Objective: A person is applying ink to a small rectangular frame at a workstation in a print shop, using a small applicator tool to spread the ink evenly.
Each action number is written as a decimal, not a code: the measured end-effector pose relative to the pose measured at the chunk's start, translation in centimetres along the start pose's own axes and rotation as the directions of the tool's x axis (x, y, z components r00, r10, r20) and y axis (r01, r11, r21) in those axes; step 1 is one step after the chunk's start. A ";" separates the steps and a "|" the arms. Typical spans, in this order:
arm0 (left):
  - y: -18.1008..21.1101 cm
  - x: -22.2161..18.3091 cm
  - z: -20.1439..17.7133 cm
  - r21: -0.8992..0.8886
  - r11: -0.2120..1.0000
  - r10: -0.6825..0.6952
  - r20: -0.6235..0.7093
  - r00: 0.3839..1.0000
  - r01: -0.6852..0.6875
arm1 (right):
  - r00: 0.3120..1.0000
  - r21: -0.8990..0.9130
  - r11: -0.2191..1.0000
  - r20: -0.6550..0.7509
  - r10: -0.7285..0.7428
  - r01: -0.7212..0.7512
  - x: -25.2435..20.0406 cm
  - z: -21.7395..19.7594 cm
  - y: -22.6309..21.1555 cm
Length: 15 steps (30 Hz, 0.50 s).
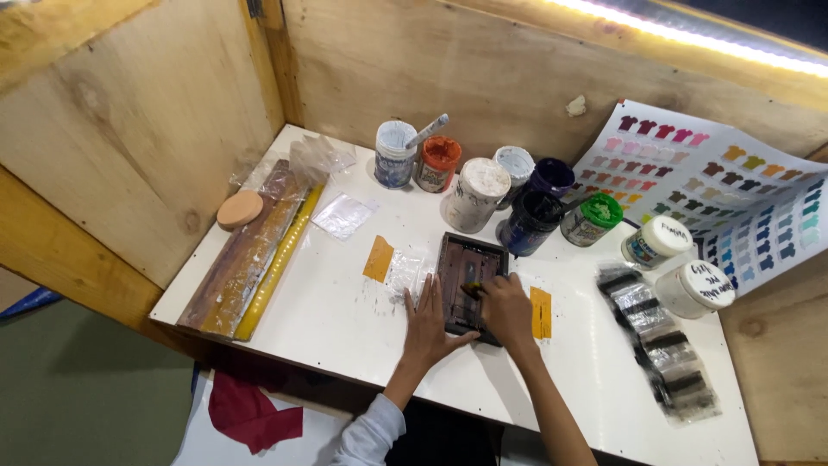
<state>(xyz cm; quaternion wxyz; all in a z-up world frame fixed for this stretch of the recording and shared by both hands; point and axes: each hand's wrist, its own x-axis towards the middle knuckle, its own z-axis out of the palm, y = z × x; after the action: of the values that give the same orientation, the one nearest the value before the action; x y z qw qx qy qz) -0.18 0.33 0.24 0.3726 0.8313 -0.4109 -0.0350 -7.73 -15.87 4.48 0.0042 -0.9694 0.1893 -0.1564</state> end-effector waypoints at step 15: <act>-0.9 -0.1 1.5 0.176 0.983 0.073 -0.062 0.995 -0.062 | 0.995 0.044 0.999 -0.097 0.013 -0.009 8.4 6.1 5.3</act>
<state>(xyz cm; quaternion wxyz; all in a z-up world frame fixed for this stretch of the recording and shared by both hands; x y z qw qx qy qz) -0.17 -0.17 -1.43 0.3136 0.8469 -0.4273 0.0421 -0.45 -24.18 0.86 0.0171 -0.9592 0.1914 -0.2073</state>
